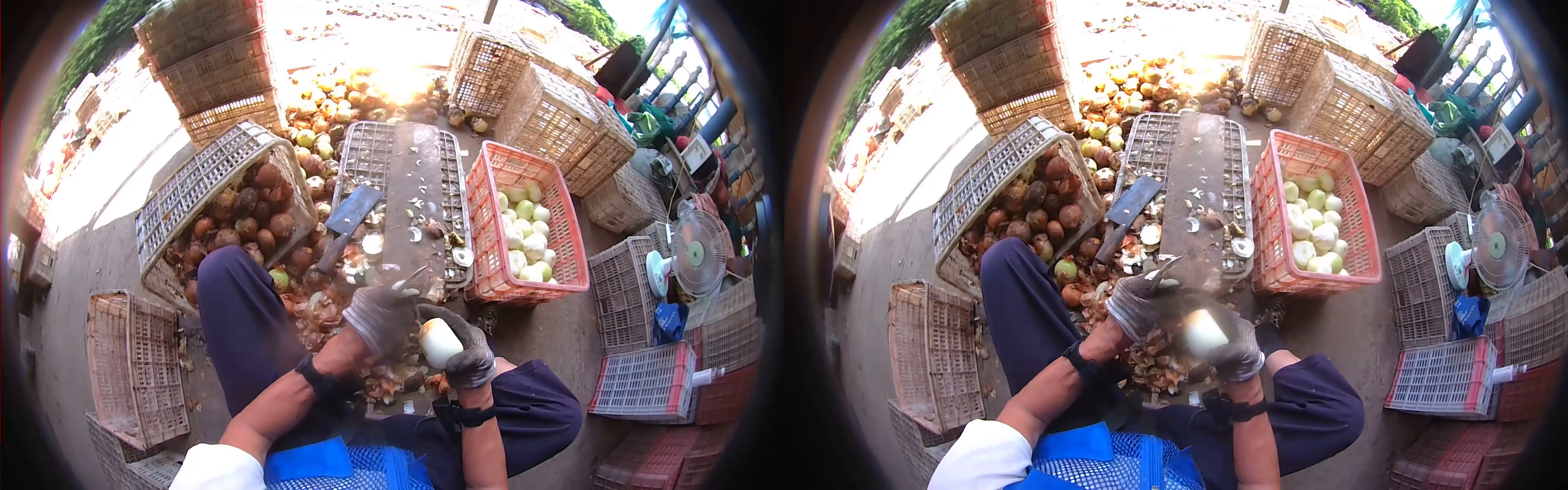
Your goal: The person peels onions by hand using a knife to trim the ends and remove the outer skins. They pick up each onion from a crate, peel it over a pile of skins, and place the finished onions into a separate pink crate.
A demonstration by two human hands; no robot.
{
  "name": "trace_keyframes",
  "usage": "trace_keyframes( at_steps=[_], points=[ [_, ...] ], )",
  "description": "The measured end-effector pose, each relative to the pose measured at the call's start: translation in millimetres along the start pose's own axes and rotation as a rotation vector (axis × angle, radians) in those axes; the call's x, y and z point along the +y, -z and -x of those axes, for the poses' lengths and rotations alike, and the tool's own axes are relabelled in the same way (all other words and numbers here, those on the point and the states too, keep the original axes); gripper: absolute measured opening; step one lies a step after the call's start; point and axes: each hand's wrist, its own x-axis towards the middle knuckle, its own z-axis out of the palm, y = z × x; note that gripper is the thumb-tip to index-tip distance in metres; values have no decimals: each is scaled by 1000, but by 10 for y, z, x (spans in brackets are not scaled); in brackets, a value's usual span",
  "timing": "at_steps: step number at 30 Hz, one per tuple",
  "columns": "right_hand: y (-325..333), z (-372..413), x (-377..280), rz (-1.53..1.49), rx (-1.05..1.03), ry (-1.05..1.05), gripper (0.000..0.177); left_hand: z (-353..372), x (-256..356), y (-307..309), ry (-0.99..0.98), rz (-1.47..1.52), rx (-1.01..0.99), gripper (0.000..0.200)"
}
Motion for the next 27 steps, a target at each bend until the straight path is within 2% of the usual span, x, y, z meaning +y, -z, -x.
trace_keyframes(
  at_steps=[1,3,4,6,8,10,12,14,15,19,22,23,26,27],
  points=[
    [-13,11,-19,-45,-14,-32,97,-6,-65,17,-251,97,-12,14],
    [-97,17,-35,-68,33,17,73,19,21,63,-90,270,22,14],
    [-124,22,-46,-78,58,42,61,-27,-27,113,-252,76,13,14],
    [-110,23,-91,14,55,29,83,-93,-3,200,-583,-314,92,15],
    [-85,20,-97,60,57,17,92,33,139,128,-141,14,80,18],
    [-42,10,-60,62,64,4,89,24,115,125,-70,-69,28,24],
    [-31,-3,-39,76,80,34,91,-16,85,132,-117,-421,-65,28],
    [-16,-7,9,57,125,43,95,-80,73,139,-288,-1043,-194,32],
    [-19,-7,40,31,160,38,97,-12,173,88,-336,-1024,-177,26],
    [-68,-12,-49,17,237,25,102,25,-26,-54,-427,-1114,-241,28],
    [-36,-8,-79,250,266,26,103,33,-121,-97,-466,-1156,-271,26],
    [-27,1,-67,229,273,26,103,35,-122,-108,-475,-1147,-253,26],
    [24,30,-23,234,281,44,105,3,-63,-151,-291,-1171,-246,30],
    [45,38,-21,278,274,59,106,-17,-93,-139,-302,-1167,-236,31]
  ],
)
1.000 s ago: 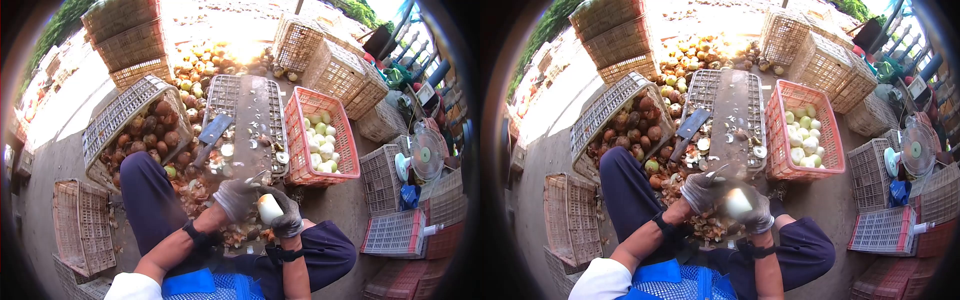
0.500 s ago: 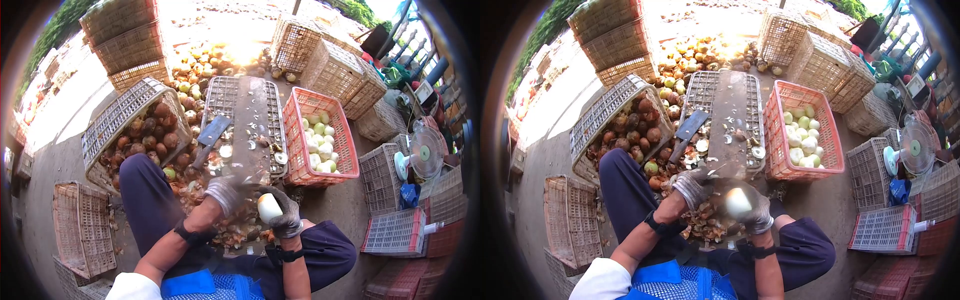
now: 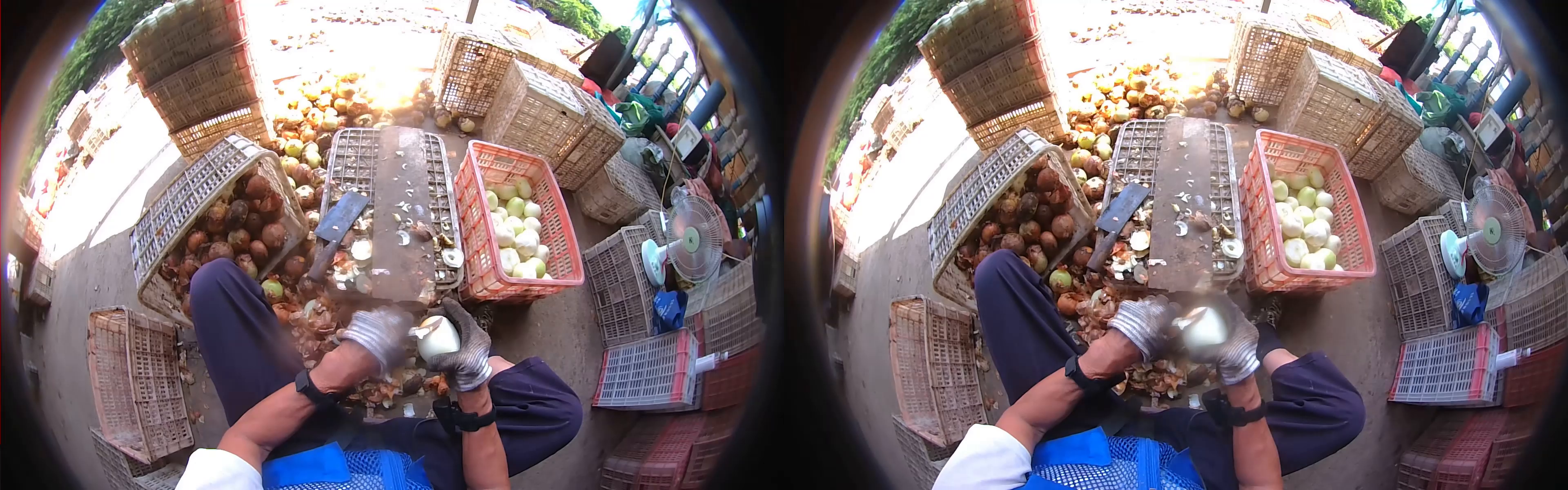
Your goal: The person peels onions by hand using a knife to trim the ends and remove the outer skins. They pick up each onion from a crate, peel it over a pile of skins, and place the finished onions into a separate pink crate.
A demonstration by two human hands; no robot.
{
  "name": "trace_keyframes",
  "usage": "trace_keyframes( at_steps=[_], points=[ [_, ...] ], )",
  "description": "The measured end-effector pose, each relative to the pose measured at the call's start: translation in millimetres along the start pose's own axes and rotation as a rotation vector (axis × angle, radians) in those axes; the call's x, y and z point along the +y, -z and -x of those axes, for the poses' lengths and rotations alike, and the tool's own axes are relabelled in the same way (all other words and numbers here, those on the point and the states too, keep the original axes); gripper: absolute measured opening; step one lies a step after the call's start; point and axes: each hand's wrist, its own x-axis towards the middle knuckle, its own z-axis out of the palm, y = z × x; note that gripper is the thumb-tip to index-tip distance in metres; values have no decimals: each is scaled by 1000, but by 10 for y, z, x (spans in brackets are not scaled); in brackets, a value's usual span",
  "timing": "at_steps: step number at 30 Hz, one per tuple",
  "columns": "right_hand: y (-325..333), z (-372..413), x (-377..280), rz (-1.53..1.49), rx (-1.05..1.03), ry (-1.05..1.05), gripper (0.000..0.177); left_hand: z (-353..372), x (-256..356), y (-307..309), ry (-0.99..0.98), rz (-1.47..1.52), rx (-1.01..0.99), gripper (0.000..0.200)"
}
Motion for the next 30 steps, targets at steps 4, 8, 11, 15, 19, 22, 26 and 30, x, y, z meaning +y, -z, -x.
trace_keyframes(
  at_steps=[4,8,11,15,19,22,26,30],
  points=[
    [12,16,48,-3,27,34,108,-43,-61,-22,38,53,-31,33],
    [-5,9,7,-52,40,-9,108,39,0,58,-103,103,37,32],
    [-37,14,-147,0,37,-47,108,8,98,78,-39,42,4,25],
    [0,5,-12,59,36,-34,109,-55,23,29,16,24,-50,26],
    [34,-15,99,125,37,56,109,-137,-184,-131,81,74,-115,31],
    [15,-13,40,45,43,12,110,-77,-121,-81,41,54,-51,32],
    [-19,-21,-104,34,15,-51,112,-11,-50,-57,-115,16,-14,35],
    [61,-31,163,0,9,7,113,-40,-44,-137,-20,29,-25,37]
  ],
)
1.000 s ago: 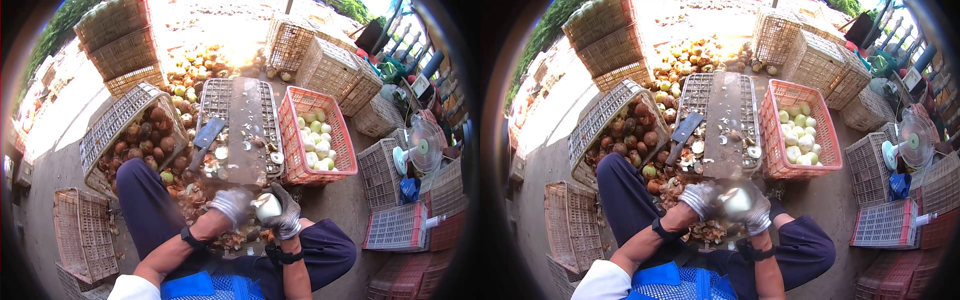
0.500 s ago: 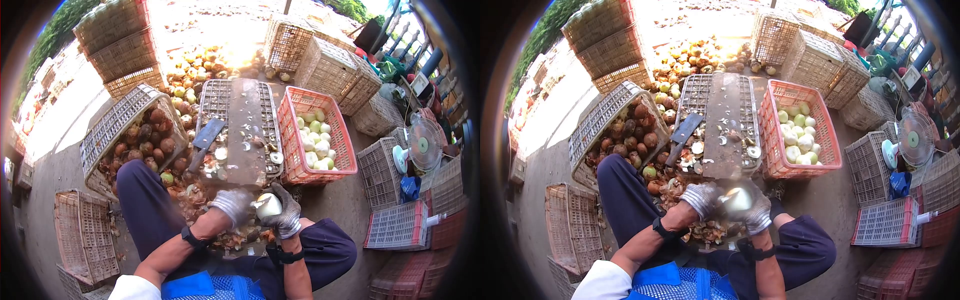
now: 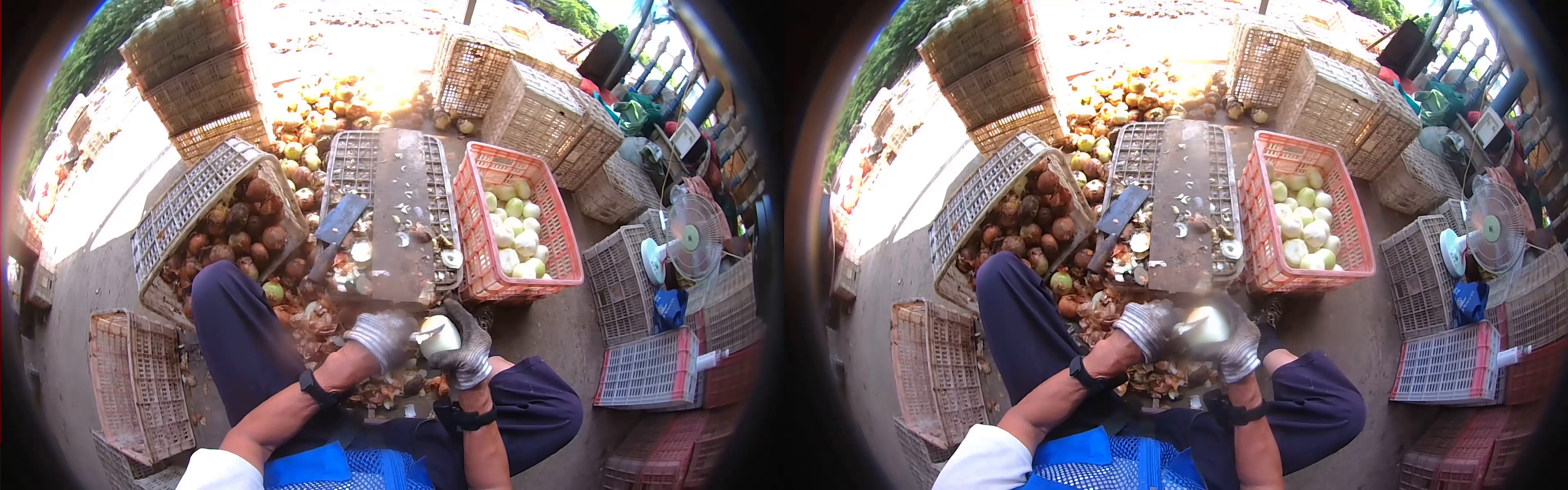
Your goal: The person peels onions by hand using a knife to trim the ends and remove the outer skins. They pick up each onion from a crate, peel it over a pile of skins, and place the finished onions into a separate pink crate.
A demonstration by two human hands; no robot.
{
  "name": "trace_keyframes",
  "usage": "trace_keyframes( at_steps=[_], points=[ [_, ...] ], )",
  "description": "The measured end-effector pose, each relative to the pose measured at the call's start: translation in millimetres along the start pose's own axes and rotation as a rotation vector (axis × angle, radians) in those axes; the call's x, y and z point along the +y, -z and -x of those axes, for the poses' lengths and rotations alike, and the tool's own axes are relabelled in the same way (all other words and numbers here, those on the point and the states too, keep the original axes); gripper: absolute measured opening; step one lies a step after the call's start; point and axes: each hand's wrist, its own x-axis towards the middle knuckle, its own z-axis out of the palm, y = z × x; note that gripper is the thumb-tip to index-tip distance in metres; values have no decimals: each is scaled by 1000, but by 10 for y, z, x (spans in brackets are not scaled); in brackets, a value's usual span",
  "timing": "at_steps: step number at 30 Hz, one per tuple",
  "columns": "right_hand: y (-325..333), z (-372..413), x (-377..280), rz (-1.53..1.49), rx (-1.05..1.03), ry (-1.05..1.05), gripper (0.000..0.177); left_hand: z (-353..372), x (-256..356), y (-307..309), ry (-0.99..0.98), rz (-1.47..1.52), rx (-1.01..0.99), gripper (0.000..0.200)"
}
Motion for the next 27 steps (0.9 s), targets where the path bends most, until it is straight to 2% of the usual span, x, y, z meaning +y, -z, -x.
trace_keyframes(
  at_steps=[2,5,9,12,16,19,22,25,27],
  points=[
    [19,-5,79,-20,10,38,113,-25,-47,-96,37,-3,40,37],
    [-22,-2,-47,-83,5,46,113,-139,-122,-40,173,42,-121,35],
    [-36,5,-87,-57,34,6,113,1,-51,56,4,88,107,33],
    [-51,21,-142,-82,39,-41,112,84,35,113,-198,47,183,34],
    [-10,5,-104,-64,-45,-22,112,14,56,60,-16,-5,65,33],
    [-13,20,-25,-46,15,6,113,-60,-47,-56,65,-6,37,31],
    [-24,23,-61,-87,24,-1,114,-52,-80,-24,66,79,25,31],
    [-38,23,-75,-178,44,-15,113,9,-35,-23,10,69,134,33],
    [-27,25,-44,-171,52,-9,113,46,28,37,-56,67,122,33]
  ],
)
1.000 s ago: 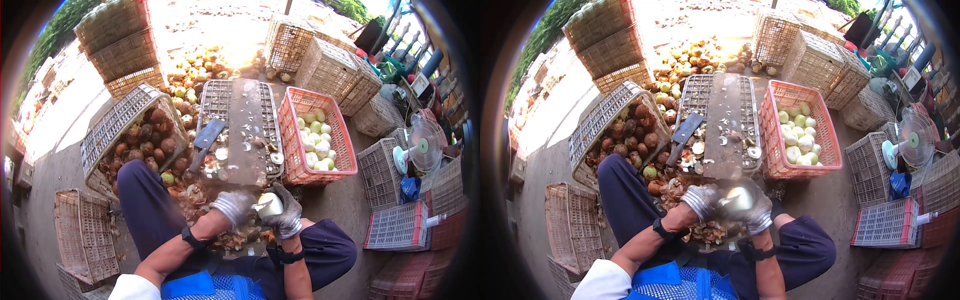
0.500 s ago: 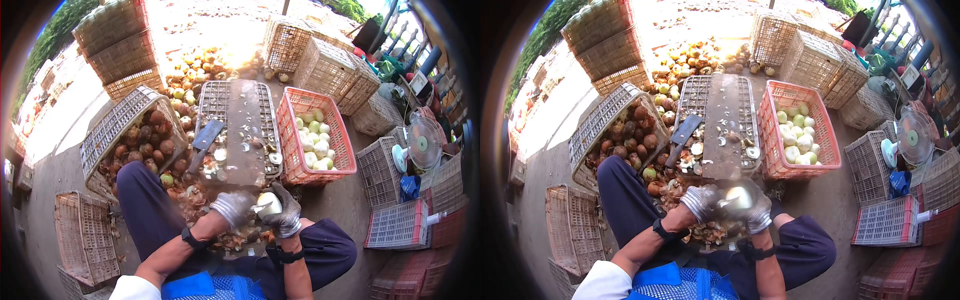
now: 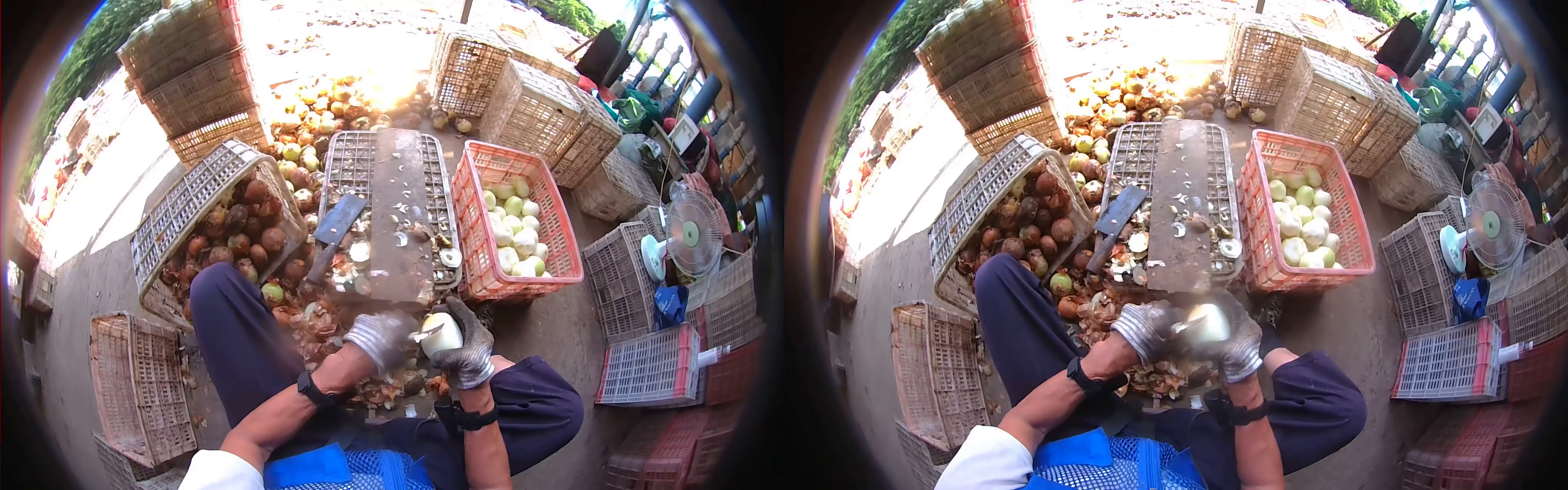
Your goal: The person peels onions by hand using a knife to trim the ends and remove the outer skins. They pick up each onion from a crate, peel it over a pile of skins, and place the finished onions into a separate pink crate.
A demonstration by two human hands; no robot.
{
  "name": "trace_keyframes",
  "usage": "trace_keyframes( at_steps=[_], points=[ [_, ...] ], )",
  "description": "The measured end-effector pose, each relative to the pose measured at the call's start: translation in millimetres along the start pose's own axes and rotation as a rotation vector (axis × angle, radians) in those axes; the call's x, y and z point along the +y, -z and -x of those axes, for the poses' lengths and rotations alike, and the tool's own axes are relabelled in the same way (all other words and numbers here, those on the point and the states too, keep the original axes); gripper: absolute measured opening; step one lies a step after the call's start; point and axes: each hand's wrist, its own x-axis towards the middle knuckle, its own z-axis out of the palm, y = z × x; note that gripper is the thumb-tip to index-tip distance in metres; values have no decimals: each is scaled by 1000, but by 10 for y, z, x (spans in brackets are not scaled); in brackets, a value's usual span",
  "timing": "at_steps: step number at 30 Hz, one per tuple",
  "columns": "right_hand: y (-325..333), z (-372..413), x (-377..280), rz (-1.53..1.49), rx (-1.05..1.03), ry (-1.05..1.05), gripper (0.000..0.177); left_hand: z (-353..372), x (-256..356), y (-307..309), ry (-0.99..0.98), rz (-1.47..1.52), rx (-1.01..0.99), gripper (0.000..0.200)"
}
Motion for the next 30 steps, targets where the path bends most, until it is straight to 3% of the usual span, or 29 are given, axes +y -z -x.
trace_keyframes(
  at_steps=[7,10,16,19,21,24,25,30],
  points=[
    [69,-7,112,88,-27,28,113,-65,-69,-134,125,-30,-78,31],
    [38,7,72,103,-18,57,114,-138,-120,-103,146,-39,-198,28],
    [-28,20,-86,120,16,45,114,-57,-42,-84,95,16,-43,22],
    [-33,1,-96,119,-29,59,114,-44,-15,-60,130,199,-19,24],
    [-21,14,-50,170,-4,75,112,-16,-84,-11,-124,401,114,20],
    [-24,21,-64,360,-35,117,108,-17,-78,136,-106,591,162,19],
    [-24,17,-81,445,-61,136,107,-23,-39,180,94,743,70,19],
    [-67,38,-12,560,-84,162,100,-1,-4,151,415,1069,-38,13]
  ],
)
